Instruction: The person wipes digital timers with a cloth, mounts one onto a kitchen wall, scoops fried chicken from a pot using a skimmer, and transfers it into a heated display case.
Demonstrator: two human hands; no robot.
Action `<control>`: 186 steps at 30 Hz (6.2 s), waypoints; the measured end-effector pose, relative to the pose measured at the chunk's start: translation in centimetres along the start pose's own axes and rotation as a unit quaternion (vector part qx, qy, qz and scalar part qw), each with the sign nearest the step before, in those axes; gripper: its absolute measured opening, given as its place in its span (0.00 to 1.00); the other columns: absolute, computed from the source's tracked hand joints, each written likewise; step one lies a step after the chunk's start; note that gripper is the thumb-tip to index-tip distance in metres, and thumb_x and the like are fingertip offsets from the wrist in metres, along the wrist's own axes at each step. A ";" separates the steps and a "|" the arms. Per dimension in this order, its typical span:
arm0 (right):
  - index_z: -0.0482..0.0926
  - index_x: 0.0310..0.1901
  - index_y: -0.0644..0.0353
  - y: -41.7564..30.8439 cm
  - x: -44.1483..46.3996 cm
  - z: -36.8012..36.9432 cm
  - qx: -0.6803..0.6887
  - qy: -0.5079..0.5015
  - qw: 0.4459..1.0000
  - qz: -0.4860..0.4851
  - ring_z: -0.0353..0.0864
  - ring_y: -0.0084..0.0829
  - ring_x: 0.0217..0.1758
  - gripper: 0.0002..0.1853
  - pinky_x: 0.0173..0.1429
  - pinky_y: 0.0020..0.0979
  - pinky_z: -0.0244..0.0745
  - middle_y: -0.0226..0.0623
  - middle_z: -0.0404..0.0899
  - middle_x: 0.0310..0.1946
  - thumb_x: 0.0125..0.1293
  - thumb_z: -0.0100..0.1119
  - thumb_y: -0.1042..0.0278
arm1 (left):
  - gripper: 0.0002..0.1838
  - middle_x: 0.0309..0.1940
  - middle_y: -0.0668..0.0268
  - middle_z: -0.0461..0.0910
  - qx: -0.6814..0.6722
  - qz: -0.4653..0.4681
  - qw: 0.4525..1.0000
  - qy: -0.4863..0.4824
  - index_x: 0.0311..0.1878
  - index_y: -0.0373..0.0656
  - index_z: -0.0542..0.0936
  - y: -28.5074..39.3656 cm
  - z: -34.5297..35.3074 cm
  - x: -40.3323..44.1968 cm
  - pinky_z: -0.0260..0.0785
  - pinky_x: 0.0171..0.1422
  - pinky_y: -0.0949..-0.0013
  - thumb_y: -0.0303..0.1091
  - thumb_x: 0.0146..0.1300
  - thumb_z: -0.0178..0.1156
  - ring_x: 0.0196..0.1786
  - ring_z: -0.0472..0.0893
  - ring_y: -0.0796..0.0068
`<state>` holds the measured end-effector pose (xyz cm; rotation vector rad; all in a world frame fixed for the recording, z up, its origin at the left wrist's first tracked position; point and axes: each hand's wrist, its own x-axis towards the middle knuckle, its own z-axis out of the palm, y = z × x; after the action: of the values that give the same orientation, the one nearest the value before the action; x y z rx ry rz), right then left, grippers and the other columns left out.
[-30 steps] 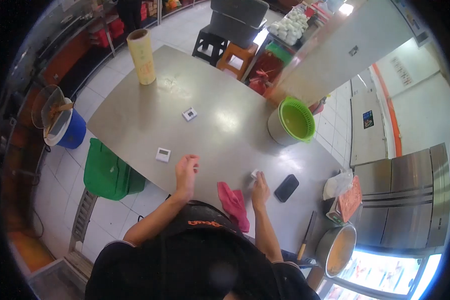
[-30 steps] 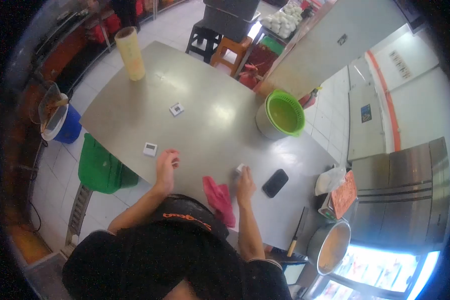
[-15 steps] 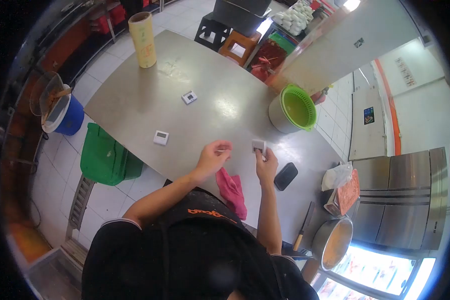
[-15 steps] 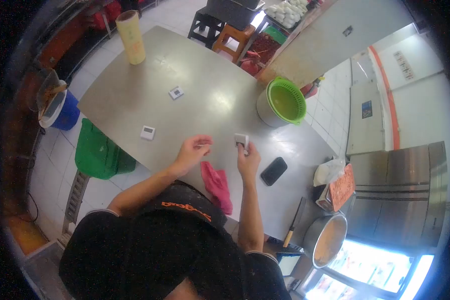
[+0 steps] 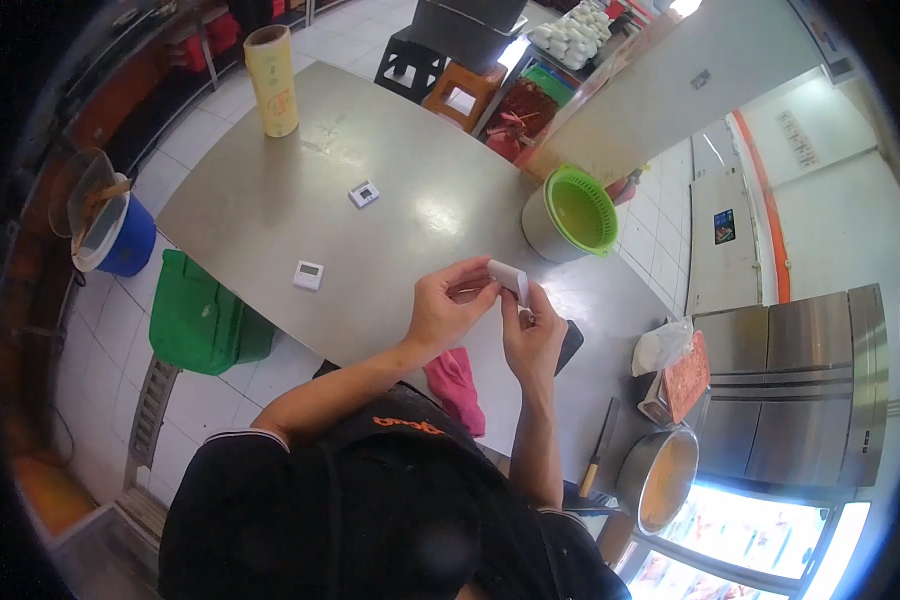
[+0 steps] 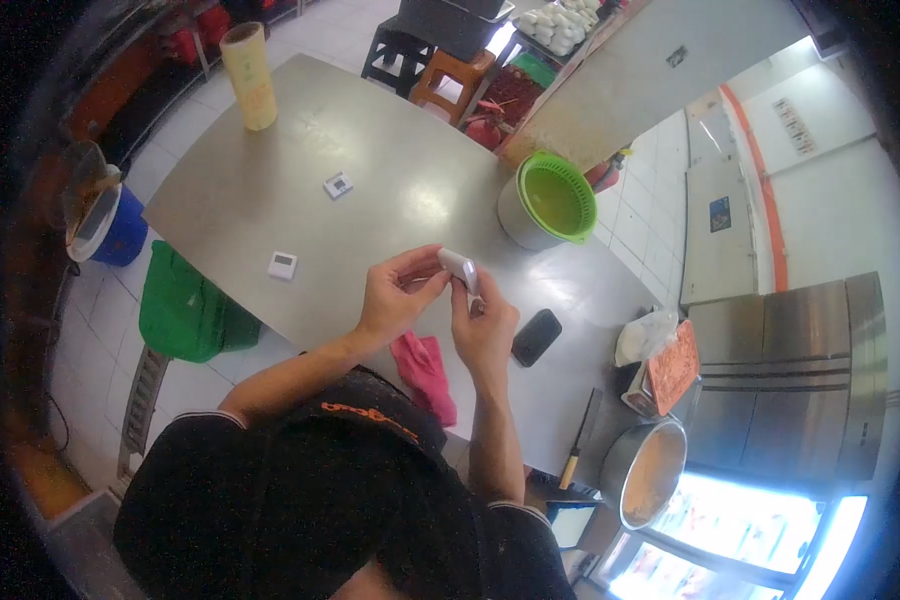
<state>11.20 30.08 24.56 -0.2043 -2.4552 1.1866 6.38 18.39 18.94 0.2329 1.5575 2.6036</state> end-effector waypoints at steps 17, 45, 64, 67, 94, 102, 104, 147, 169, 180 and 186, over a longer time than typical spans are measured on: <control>0.83 0.51 0.60 -1.2 -1.0 1.3 -0.064 0.066 0.993 -0.069 0.72 0.24 0.17 0.13 0.25 0.28 0.68 0.42 0.81 0.24 0.64 0.64 0.73 | 0.15 0.44 0.58 0.86 0.002 0.003 0.998 0.068 0.53 0.31 0.81 -0.1 0.6 0.3 0.79 0.54 0.73 0.20 0.62 0.63 0.47 0.85 0.75; 0.84 0.56 0.56 -5.2 -1.0 -2.8 -0.072 0.015 0.995 -0.065 0.68 0.16 0.18 0.20 0.24 0.23 0.65 0.41 0.88 0.41 0.61 0.63 0.82 | 0.18 0.47 0.56 0.85 -0.153 0.037 0.982 -0.105 0.56 0.31 0.80 1.5 -0.2 0.7 0.79 0.60 0.69 0.15 0.61 0.66 0.51 0.84 0.71; 0.80 0.55 0.61 -4.9 -0.7 -2.9 -0.071 -0.099 0.984 -0.131 0.89 0.39 0.39 0.18 0.38 0.35 0.81 0.49 0.87 0.41 0.63 0.62 0.81 | 0.43 0.68 0.52 0.69 -0.400 -0.198 0.876 -0.183 0.71 0.36 0.65 3.0 2.2 4.0 0.54 0.75 0.57 0.66 0.71 0.32 0.71 0.68 0.56; 0.78 0.52 0.64 -6.1 -0.4 -4.5 -0.005 -0.071 0.997 -0.004 0.87 0.26 0.33 0.13 0.36 0.27 0.79 0.47 0.86 0.36 0.68 0.63 0.75 | 0.31 0.55 0.57 0.78 -0.334 -0.149 0.918 -0.156 0.63 0.36 0.73 2.1 1.2 3.6 0.63 0.65 0.64 0.54 0.76 0.40 0.57 0.76 0.66; 0.82 0.56 0.49 24.8 -3.2 5.1 -0.279 -0.052 0.959 0.010 0.83 0.53 0.50 0.20 0.53 0.47 0.79 0.45 0.82 0.55 0.63 0.53 0.73 | 0.08 0.37 0.67 0.77 -0.191 -0.116 0.948 0.227 0.38 0.43 0.77 0.6 -5.4 1.0 0.64 0.40 0.73 0.36 0.67 0.52 0.33 0.73 0.79; 0.80 0.53 0.64 15.5 -1.6 3.7 0.262 -0.128 0.917 0.273 0.72 0.17 0.24 0.15 0.25 0.23 0.62 0.29 0.81 0.32 0.67 0.64 0.68 | 0.14 0.49 0.67 0.80 0.054 -0.127 0.988 0.071 0.54 0.39 0.78 -2.8 -4.8 1.0 0.68 0.54 0.72 0.33 0.69 0.57 0.47 0.77 0.78; 0.80 0.54 0.63 10.0 -1.0 2.9 0.315 -0.123 0.905 0.259 0.65 0.13 0.23 0.14 0.23 0.20 0.54 0.25 0.78 0.31 0.68 0.63 0.70 | 0.20 0.57 0.63 0.80 0.043 -0.138 0.989 -0.031 0.63 0.36 0.75 -2.7 -4.3 0.7 0.68 0.65 0.67 0.29 0.69 0.56 0.58 0.77 0.74; 0.76 0.59 0.68 -3.9 -1.7 0.2 0.273 -0.056 0.951 0.135 0.81 0.21 0.47 0.18 0.50 0.24 0.77 0.35 0.84 0.45 0.69 0.59 0.77 | 0.16 0.50 0.57 0.83 -0.216 -0.140 0.965 -0.057 0.57 0.30 0.80 6.5 0.6 -1.7 0.76 0.62 0.64 0.24 0.70 0.50 0.51 0.83 0.70; 0.78 0.55 0.66 -3.6 -2.3 1.1 0.174 -0.037 0.979 0.104 0.77 0.16 0.41 0.13 0.43 0.20 0.73 0.31 0.83 0.39 0.70 0.59 0.75 | 0.18 0.52 0.54 0.81 -0.282 -0.200 0.937 -0.043 0.58 0.32 0.76 5.6 0.7 -1.6 0.74 0.65 0.58 0.26 0.71 0.43 0.54 0.81 0.64; 0.78 0.54 0.67 -4.0 -2.0 1.1 0.283 -0.023 0.953 0.105 0.77 0.15 0.41 0.13 0.44 0.20 0.72 0.30 0.83 0.39 0.71 0.60 0.74 | 0.16 0.54 0.57 0.80 -0.283 -0.150 0.945 -0.058 0.59 0.30 0.76 6.1 0.9 -2.1 0.75 0.62 0.65 0.24 0.74 0.48 0.54 0.81 0.70; 0.78 0.56 0.67 -3.6 -2.4 0.7 0.251 -0.035 0.964 0.084 0.82 0.22 0.43 0.15 0.46 0.25 0.77 0.37 0.85 0.40 0.69 0.61 0.73 | 0.16 0.55 0.56 0.80 -0.286 -0.121 0.947 -0.080 0.60 0.30 0.75 6.0 1.0 -2.2 0.75 0.62 0.65 0.23 0.74 0.47 0.55 0.80 0.70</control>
<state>13.24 26.59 26.28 -0.2268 -2.1345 1.8708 8.65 16.02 24.55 0.1787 0.6809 2.6197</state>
